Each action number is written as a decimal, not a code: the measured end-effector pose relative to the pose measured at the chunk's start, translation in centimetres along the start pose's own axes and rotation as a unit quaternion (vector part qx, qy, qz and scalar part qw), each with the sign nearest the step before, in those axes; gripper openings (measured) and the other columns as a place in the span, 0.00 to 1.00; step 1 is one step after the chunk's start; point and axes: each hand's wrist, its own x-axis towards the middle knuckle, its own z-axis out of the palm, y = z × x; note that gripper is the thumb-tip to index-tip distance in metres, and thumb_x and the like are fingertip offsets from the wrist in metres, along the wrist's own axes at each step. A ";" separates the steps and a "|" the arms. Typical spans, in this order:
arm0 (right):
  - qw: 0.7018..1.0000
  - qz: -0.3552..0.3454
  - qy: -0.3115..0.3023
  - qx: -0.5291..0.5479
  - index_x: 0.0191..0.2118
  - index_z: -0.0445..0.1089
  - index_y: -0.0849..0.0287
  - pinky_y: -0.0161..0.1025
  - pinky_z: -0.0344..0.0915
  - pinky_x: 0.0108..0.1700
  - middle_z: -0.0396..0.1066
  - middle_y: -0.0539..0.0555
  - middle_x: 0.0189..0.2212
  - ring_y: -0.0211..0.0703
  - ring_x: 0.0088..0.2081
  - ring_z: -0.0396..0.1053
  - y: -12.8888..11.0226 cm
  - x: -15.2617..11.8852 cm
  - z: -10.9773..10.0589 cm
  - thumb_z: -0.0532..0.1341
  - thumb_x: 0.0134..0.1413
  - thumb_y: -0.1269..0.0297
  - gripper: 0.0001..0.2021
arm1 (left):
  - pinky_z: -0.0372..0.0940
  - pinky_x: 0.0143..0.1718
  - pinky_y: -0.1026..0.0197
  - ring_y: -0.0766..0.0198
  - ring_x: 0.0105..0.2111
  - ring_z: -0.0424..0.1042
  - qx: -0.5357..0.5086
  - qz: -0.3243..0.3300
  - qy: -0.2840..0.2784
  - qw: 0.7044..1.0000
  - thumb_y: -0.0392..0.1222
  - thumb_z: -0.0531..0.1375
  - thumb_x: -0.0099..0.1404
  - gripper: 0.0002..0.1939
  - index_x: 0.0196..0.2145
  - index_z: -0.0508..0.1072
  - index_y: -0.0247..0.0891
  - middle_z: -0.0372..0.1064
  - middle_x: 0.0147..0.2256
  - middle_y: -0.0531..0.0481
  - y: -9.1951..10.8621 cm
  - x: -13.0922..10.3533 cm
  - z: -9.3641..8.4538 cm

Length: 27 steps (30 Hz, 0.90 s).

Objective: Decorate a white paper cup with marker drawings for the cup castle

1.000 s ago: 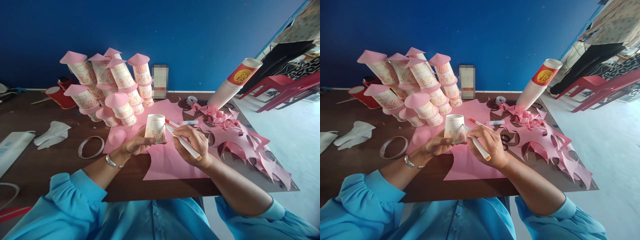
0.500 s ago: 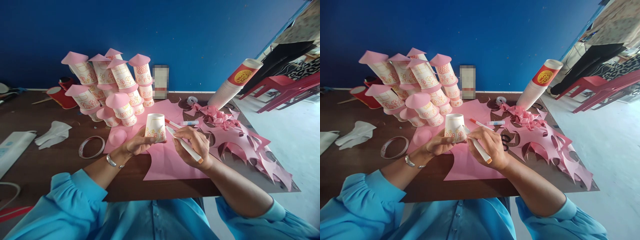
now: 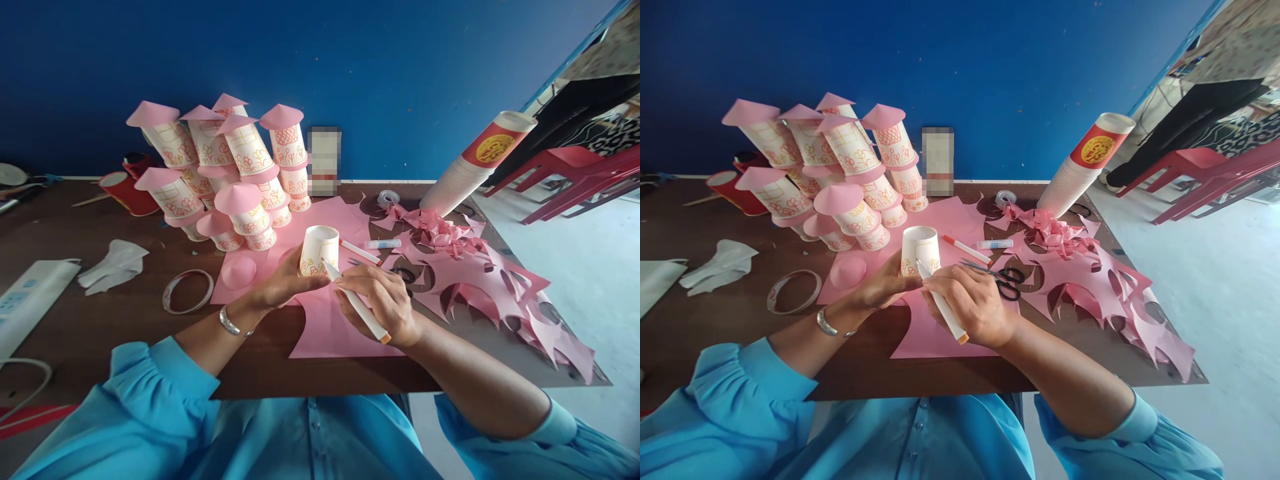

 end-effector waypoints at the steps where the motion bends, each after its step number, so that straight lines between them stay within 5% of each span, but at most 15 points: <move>1: 1.000 0.002 -0.001 0.000 0.52 0.70 0.57 0.39 0.81 0.35 0.82 0.54 0.34 0.44 0.33 0.82 0.0 0.0 0.0 0.64 0.69 0.75 0.10 | 0.69 0.48 0.53 0.54 0.45 0.74 0.004 -0.002 0.000 1.000 0.54 0.78 0.60 0.36 0.62 0.75 0.41 0.76 0.45 0.46 0.1 0.0 0.0; 18: 0.999 0.011 -0.020 0.024 0.57 0.69 0.56 0.40 0.80 0.37 0.82 0.53 0.35 0.46 0.35 0.83 0.1 -0.2 0.2 0.64 0.69 0.75 0.14 | 0.70 0.48 0.55 0.55 0.43 0.75 0.000 0.008 -0.019 1.000 0.52 0.78 0.62 0.35 0.62 0.76 0.40 0.78 0.42 0.46 -0.6 0.1 -0.4; 27: 1.000 0.020 -0.004 -0.001 0.53 0.70 0.57 0.40 0.81 0.38 0.82 0.53 0.35 0.45 0.36 0.83 0.2 -0.1 0.0 0.64 0.69 0.76 0.11 | 0.74 0.50 0.51 0.56 0.43 0.77 -0.047 -0.018 -0.010 0.999 0.51 0.77 0.62 0.24 0.50 0.79 0.39 0.77 0.40 0.49 0.0 -0.2 0.0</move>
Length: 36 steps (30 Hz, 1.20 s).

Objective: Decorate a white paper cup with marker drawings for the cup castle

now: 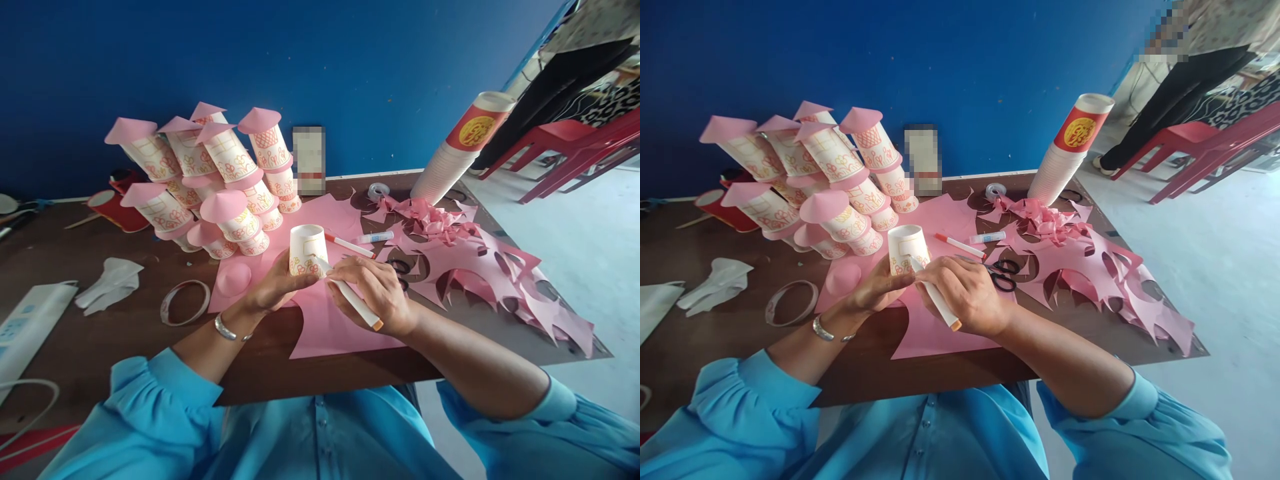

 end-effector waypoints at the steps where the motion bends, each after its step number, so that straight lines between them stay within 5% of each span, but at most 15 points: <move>1: 1.000 0.000 0.003 -0.003 0.52 0.70 0.56 0.40 0.81 0.39 0.82 0.53 0.35 0.45 0.36 0.84 0.0 0.0 0.0 0.63 0.69 0.76 0.11 | 0.75 0.51 0.51 0.56 0.43 0.77 -0.003 0.000 -0.002 1.000 0.51 0.77 0.62 0.22 0.49 0.79 0.39 0.78 0.40 0.50 0.0 0.0 0.0; 24: 0.999 0.029 0.027 0.005 0.51 0.70 0.55 0.38 0.81 0.37 0.81 0.51 0.35 0.44 0.35 0.83 0.8 0.0 0.1 0.64 0.69 0.76 0.11 | 0.78 0.54 0.57 0.60 0.44 0.83 -0.072 0.004 -0.026 0.997 0.49 0.77 0.63 0.17 0.47 0.85 0.43 0.84 0.42 0.50 -0.3 -0.2 -0.8; 36: 0.998 -0.005 0.057 0.004 0.50 0.71 0.55 0.38 0.80 0.34 0.81 0.51 0.33 0.43 0.33 0.82 0.2 0.4 0.0 0.63 0.68 0.76 0.11 | 0.75 0.57 0.48 0.53 0.47 0.79 -0.056 0.013 -0.019 0.998 0.50 0.76 0.63 0.21 0.50 0.81 0.39 0.80 0.44 0.45 -0.8 -0.1 -1.0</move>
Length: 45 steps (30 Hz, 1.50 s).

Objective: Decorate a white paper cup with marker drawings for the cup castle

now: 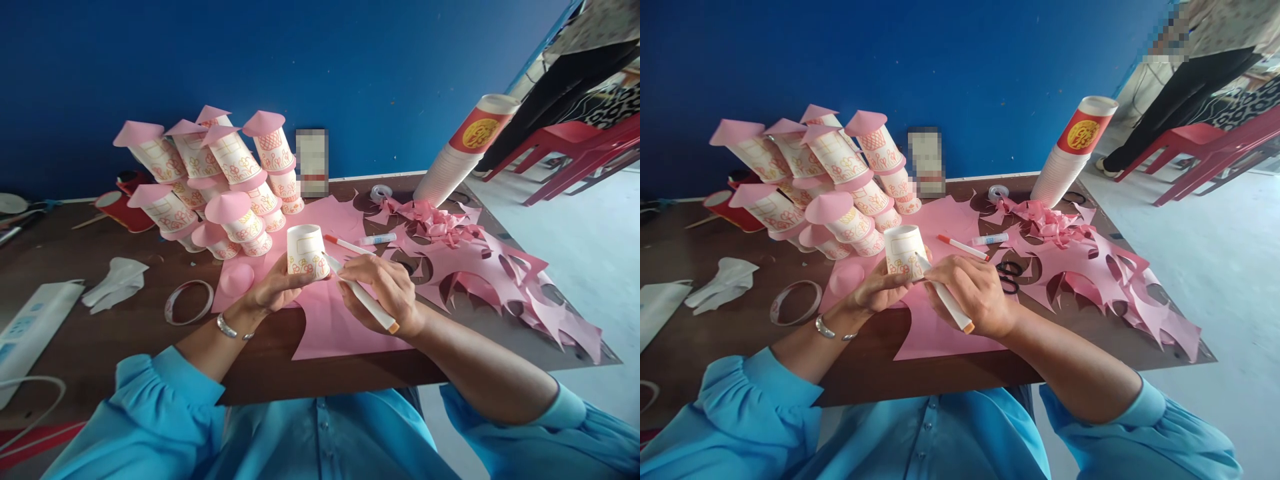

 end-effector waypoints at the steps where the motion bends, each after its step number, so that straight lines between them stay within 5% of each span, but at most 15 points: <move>1: 1.000 -0.011 -0.006 0.006 0.50 0.71 0.56 0.38 0.81 0.34 0.81 0.52 0.33 0.44 0.33 0.83 -0.1 0.0 0.0 0.64 0.67 0.76 0.11 | 0.74 0.56 0.49 0.53 0.47 0.79 0.007 0.005 0.001 1.000 0.49 0.76 0.63 0.22 0.50 0.81 0.39 0.80 0.44 0.45 0.1 0.0 0.1; 7: 0.998 -0.040 -0.049 0.004 0.50 0.71 0.60 0.40 0.81 0.36 0.82 0.57 0.34 0.45 0.34 0.83 -0.5 -0.6 0.2 0.65 0.68 0.75 0.09 | 0.68 0.45 0.55 0.58 0.40 0.73 0.059 0.020 0.046 0.997 0.47 0.78 0.61 0.24 0.51 0.77 0.40 0.76 0.39 0.50 -0.1 0.3 0.4; 16: 0.998 -0.030 -0.060 -0.012 0.54 0.70 0.58 0.40 0.81 0.35 0.82 0.54 0.35 0.44 0.34 0.82 -0.4 -0.6 0.3 0.65 0.68 0.78 0.14 | 0.68 0.48 0.53 0.54 0.44 0.73 0.132 0.036 0.049 0.989 0.58 0.79 0.59 0.39 0.62 0.75 0.41 0.76 0.44 0.46 -0.5 0.4 0.1; 37: 0.997 -0.001 -0.076 -0.003 0.53 0.70 0.57 0.41 0.81 0.36 0.82 0.55 0.35 0.46 0.34 0.82 -0.4 -0.7 0.2 0.64 0.68 0.76 0.12 | 0.69 0.52 0.50 0.49 0.51 0.74 0.176 0.029 0.070 0.982 0.58 0.78 0.59 0.40 0.64 0.74 0.41 0.77 0.51 0.42 -0.2 0.3 0.4; 45: 0.999 0.002 -0.052 -0.013 0.52 0.71 0.56 0.38 0.79 0.33 0.82 0.52 0.33 0.45 0.31 0.82 -0.3 -0.6 0.0 0.64 0.64 0.77 0.14 | 0.69 0.51 0.51 0.51 0.48 0.74 0.136 0.033 0.053 0.989 0.52 0.78 0.61 0.35 0.62 0.76 0.42 0.78 0.46 0.45 -0.4 0.4 0.2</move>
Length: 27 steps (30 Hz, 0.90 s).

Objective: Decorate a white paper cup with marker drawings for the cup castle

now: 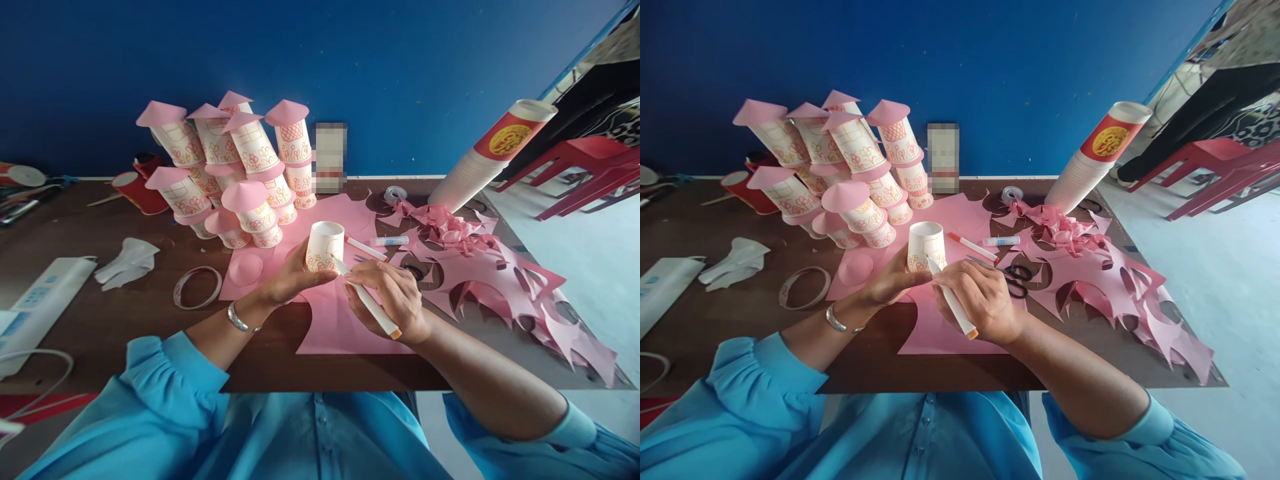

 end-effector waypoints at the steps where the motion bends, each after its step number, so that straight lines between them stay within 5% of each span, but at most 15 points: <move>1: 1.000 -0.002 0.009 -0.001 0.52 0.71 0.55 0.38 0.78 0.33 0.81 0.51 0.33 0.44 0.31 0.81 0.0 0.1 -0.1 0.64 0.64 0.77 0.14 | 0.69 0.52 0.51 0.52 0.47 0.74 -0.009 -0.001 -0.003 1.000 0.52 0.78 0.62 0.34 0.62 0.76 0.42 0.78 0.46 0.46 0.0 0.0 0.0; 13: 0.999 0.000 0.051 -0.016 0.51 0.72 0.57 0.39 0.82 0.36 0.81 0.53 0.34 0.44 0.33 0.82 0.7 0.4 -0.3 0.66 0.67 0.75 0.10 | 0.72 0.55 0.55 0.56 0.50 0.78 -0.178 -0.047 -0.058 0.981 0.42 0.75 0.65 0.23 0.57 0.80 0.43 0.81 0.49 0.47 0.3 -0.3 -0.1; 20: 0.999 0.009 0.044 -0.016 0.52 0.72 0.56 0.38 0.81 0.39 0.82 0.52 0.35 0.44 0.35 0.83 0.7 0.5 -0.4 0.66 0.67 0.75 0.12 | 0.73 0.55 0.56 0.56 0.50 0.78 -0.173 -0.058 -0.079 0.980 0.41 0.77 0.63 0.22 0.54 0.82 0.43 0.81 0.47 0.47 1.3 0.0 0.5; 27: 1.000 -0.015 0.018 -0.006 0.52 0.71 0.57 0.38 0.80 0.36 0.82 0.53 0.34 0.45 0.34 0.83 0.3 0.5 -0.1 0.64 0.67 0.77 0.12 | 0.71 0.51 0.53 0.54 0.47 0.76 -0.085 -0.024 -0.058 0.994 0.47 0.76 0.64 0.30 0.62 0.77 0.44 0.78 0.46 0.47 1.1 0.0 0.5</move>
